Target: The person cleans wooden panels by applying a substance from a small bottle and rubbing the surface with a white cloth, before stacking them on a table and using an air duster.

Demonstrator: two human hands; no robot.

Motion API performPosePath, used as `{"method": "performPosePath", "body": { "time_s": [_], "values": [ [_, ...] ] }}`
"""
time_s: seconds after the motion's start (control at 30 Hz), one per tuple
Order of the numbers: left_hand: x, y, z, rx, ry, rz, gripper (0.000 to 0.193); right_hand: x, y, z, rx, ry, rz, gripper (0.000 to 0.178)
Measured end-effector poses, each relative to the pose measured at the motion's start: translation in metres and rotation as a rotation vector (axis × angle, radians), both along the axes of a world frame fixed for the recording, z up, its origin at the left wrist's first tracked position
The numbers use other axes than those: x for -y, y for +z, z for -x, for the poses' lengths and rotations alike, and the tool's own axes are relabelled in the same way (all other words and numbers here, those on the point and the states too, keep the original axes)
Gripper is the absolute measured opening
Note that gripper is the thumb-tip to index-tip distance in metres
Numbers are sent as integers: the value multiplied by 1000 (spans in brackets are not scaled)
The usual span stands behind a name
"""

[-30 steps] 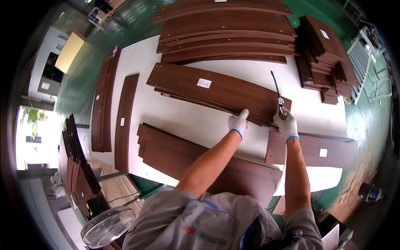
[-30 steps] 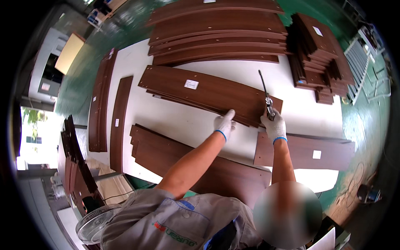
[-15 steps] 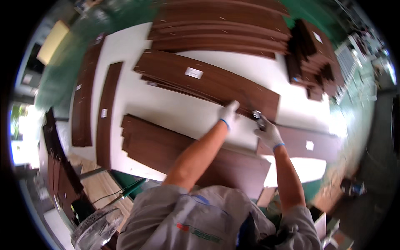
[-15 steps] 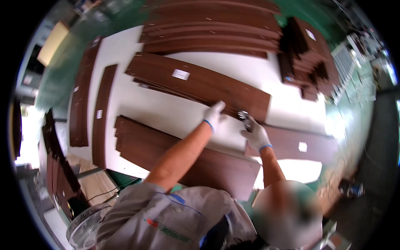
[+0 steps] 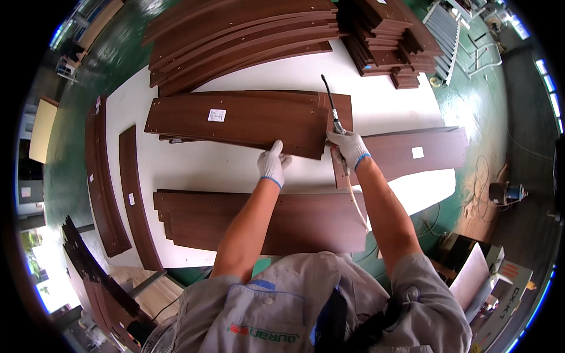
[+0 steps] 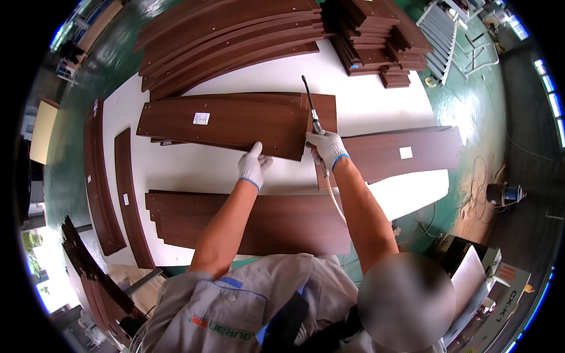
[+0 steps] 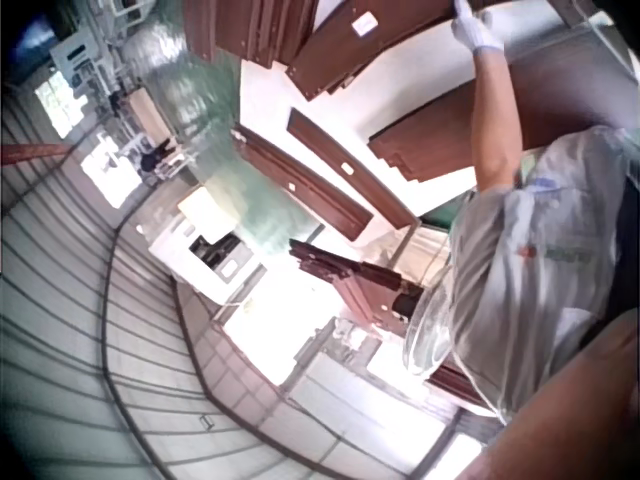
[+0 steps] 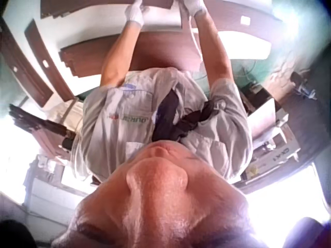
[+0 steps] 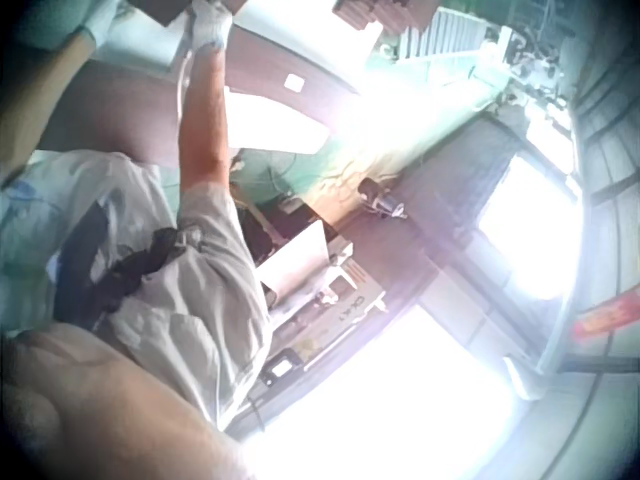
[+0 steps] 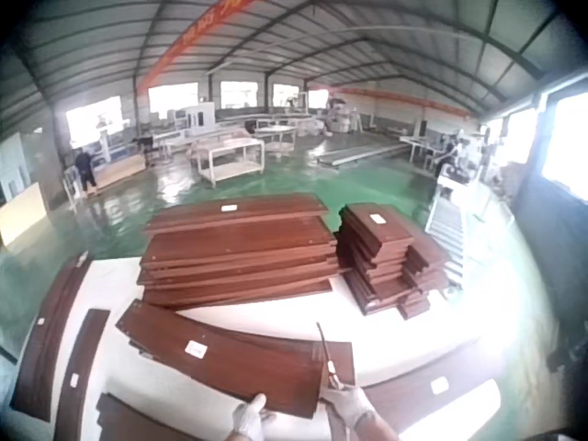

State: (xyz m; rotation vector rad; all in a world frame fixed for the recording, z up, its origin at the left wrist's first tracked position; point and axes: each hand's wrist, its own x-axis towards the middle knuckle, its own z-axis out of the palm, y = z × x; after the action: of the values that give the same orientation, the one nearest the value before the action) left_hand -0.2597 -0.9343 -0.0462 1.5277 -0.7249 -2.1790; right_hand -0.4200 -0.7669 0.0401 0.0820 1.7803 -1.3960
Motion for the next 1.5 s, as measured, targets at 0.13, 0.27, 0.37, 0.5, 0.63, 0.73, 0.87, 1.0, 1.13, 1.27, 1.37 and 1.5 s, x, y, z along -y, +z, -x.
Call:
{"method": "performPosePath", "body": {
  "time_s": [0.13,0.27,0.37,0.5,0.63,0.73,0.87,1.0,1.13,1.27,1.37,1.5],
  "values": [
    [-20,3,-65,29,-126,21,38,-2,-4,-13,-35,140,-93,22],
    [-23,15,-86,12,-237,45,41,-9,-2,-26,-137,164,-12,35],
    [-25,25,-73,28,-233,156,47,-11,22,-18,-115,296,-34,42],
    [-12,30,-43,11,-121,59,43,8,31,-19,-315,397,-103,43],
    [5,16,-14,-79,-113,-24,23,11,20,-28,-239,356,-115,27],
    [10,22,-9,-94,-24,-24,19,-1,4,-23,-197,184,-131,24],
    [14,21,-12,-123,-42,-19,26,-2,8,-41,-173,124,-61,25],
    [23,13,3,-75,39,-63,41,3,10,-55,-226,124,-28,29],
    [26,6,-6,-69,52,-29,43,0,13,-68,-153,177,-62,21],
    [-4,-10,-40,-105,-58,2,42,-18,29,-79,-77,79,-134,24],
    [-66,15,-79,-170,-147,-105,37,-62,36,-82,65,155,-14,28],
    [-92,21,-114,-254,-232,-176,42,-144,15,-102,232,94,-73,28]
  ]
}}
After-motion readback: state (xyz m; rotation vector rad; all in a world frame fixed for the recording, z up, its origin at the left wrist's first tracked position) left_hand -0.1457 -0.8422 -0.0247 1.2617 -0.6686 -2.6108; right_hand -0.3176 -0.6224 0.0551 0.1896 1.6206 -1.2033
